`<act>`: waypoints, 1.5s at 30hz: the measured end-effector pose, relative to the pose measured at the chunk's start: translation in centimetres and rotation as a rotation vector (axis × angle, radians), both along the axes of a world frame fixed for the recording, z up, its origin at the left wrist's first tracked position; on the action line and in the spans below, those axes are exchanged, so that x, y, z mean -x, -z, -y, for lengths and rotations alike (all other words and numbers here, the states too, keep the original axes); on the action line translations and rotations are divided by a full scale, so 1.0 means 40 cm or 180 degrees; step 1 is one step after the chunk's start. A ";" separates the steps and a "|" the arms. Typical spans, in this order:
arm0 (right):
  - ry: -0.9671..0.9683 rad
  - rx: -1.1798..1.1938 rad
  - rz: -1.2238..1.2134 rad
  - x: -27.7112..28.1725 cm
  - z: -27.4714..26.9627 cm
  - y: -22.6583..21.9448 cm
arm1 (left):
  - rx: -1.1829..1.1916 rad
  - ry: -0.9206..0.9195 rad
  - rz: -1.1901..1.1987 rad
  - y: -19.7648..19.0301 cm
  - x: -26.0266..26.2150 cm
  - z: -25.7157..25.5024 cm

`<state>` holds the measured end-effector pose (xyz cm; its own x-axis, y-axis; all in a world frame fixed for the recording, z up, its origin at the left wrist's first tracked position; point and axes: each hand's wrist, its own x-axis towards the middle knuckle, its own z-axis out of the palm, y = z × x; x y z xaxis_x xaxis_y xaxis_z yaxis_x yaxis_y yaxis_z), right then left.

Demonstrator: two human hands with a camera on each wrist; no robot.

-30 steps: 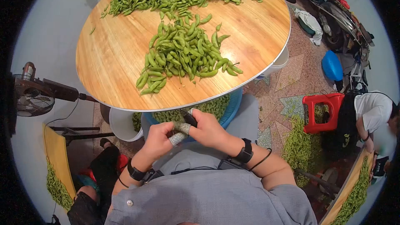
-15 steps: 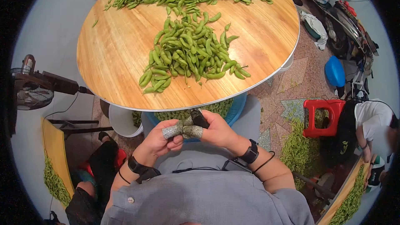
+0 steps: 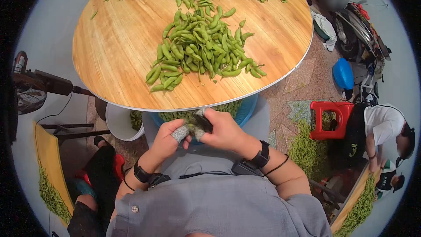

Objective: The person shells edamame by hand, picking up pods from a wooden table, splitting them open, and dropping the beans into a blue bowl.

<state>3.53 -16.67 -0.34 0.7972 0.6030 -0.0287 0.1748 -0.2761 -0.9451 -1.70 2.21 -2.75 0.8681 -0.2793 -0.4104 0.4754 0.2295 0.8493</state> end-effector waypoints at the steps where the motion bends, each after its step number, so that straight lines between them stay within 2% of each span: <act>1: -0.0128 0.0772 0.0350 -0.001 -0.002 -0.018 | 0.0027 0.0001 -0.0018 0.002 -0.001 -0.001; 2: -0.0105 0.1058 0.1019 0.004 -0.003 0.005 | -0.0679 0.0105 0.0469 0.003 -0.001 -0.004; 3: -0.0111 0.1081 0.0991 0.015 -0.008 0.013 | -0.1385 0.0211 0.0957 0.005 0.004 -0.006; 5: 0.0115 0.1375 0.1572 0.029 -0.021 0.018 | -0.1486 0.0080 0.1050 0.022 0.013 -0.012; 7: 0.0132 0.1497 0.1641 0.027 -0.020 0.008 | -0.1602 -0.0072 0.1149 0.024 0.023 -0.024; 8: 0.0166 0.1607 0.1705 0.026 -0.018 0.001 | -0.1434 -0.0319 0.0916 0.016 0.030 -0.035; 11: 0.0148 0.1295 0.2033 0.035 -0.025 -0.028 | -0.1216 -0.0733 0.0650 0.019 0.055 -0.090; 15: 0.0091 0.1195 0.1936 -0.018 -0.069 -0.062 | -0.1669 -0.1814 0.0809 0.058 0.094 -0.211; 17: 0.0352 0.0729 0.2272 -0.071 -0.124 -0.043 | -0.2480 -0.2107 0.1052 0.093 0.117 -0.293; 18: 0.0343 0.0704 0.2286 -0.093 -0.152 -0.036 | -0.3422 -0.1875 0.1007 0.085 0.128 -0.330; 19: 0.0482 0.0702 0.2374 -0.113 -0.182 -0.029 | -0.4173 -0.1739 0.0893 0.030 0.126 -0.331; 21: 0.0609 0.0669 0.2455 -0.130 -0.204 -0.010 | -0.5252 -0.1772 0.1276 0.064 0.134 -0.384; 22: 0.0606 0.0763 0.2590 -0.137 -0.206 0.001 | -0.5275 -0.1790 0.1271 0.067 0.137 -0.396; 24: 0.0588 0.0845 0.2731 -0.139 -0.189 -0.005 | -0.6144 -0.2081 0.1974 0.049 0.126 -0.411; 25: 0.0683 0.0637 0.2271 -0.127 -0.158 -0.028 | -0.6153 -0.2098 0.1945 0.030 0.120 -0.404; 26: 0.0797 0.0438 0.1814 -0.113 -0.137 -0.049 | -0.5676 -0.2145 0.1975 0.004 0.108 -0.390; 27: 0.0805 0.0439 0.1823 -0.101 -0.130 -0.066 | -0.5196 -0.2175 0.2010 -0.028 0.096 -0.370; 28: 0.0940 -0.0174 0.0579 -0.088 -0.123 -0.081 | -0.4467 -0.2051 0.1928 -0.075 0.083 -0.321; 29: 0.1039 -0.0784 -0.0673 -0.073 -0.115 -0.087 | -0.3649 -0.1860 0.1991 -0.076 0.076 -0.285; 30: 0.0995 -0.0776 -0.0826 -0.056 -0.102 -0.081 | -0.2737 -0.1668 0.1915 -0.071 0.066 -0.228; 31: 0.0981 -0.0788 -0.0822 -0.039 -0.098 -0.083 | -0.2074 -0.1176 0.1813 -0.096 0.049 -0.174; 33: 0.0747 -0.0918 -0.0980 -0.007 -0.091 -0.087 | -0.0996 -0.0431 0.1105 -0.103 0.028 -0.104; 34: 0.0530 -0.0836 -0.0670 0.000 -0.085 -0.068 | -0.0418 -0.0373 0.0992 -0.088 0.011 -0.076; 35: 0.0462 -0.0794 -0.0157 0.006 -0.084 -0.033 | -0.0430 -0.0361 0.0993 -0.094 0.003 -0.052; 37: 0.0448 -0.0671 0.0835 0.006 -0.079 -0.027 | 0.0707 -0.0851 0.0515 -0.106 -0.010 -0.015; 38: 0.0486 -0.0687 0.0825 0.006 -0.067 -0.030 | 0.0687 -0.0998 0.0576 -0.103 -0.011 -0.004; 40: 0.0133 0.0195 0.1118 0.007 -0.043 -0.044 | 0.0616 -0.1059 0.0667 -0.100 -0.007 0.003; 42: 0.0166 -0.0095 0.0897 0.013 -0.033 -0.048 | 0.0383 -0.1139 0.0967 -0.102 -0.006 -0.007; 45: 0.0181 -0.0439 0.0631 0.012 -0.032 -0.058 | -0.0115 -0.1093 0.0937 -0.103 -0.003 -0.014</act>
<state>3.06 -15.39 1.97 0.8118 0.5444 0.2112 0.3485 -0.1615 -0.9233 -1.57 2.78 1.35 0.9891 0.0553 -0.1365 0.1140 0.2996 0.9472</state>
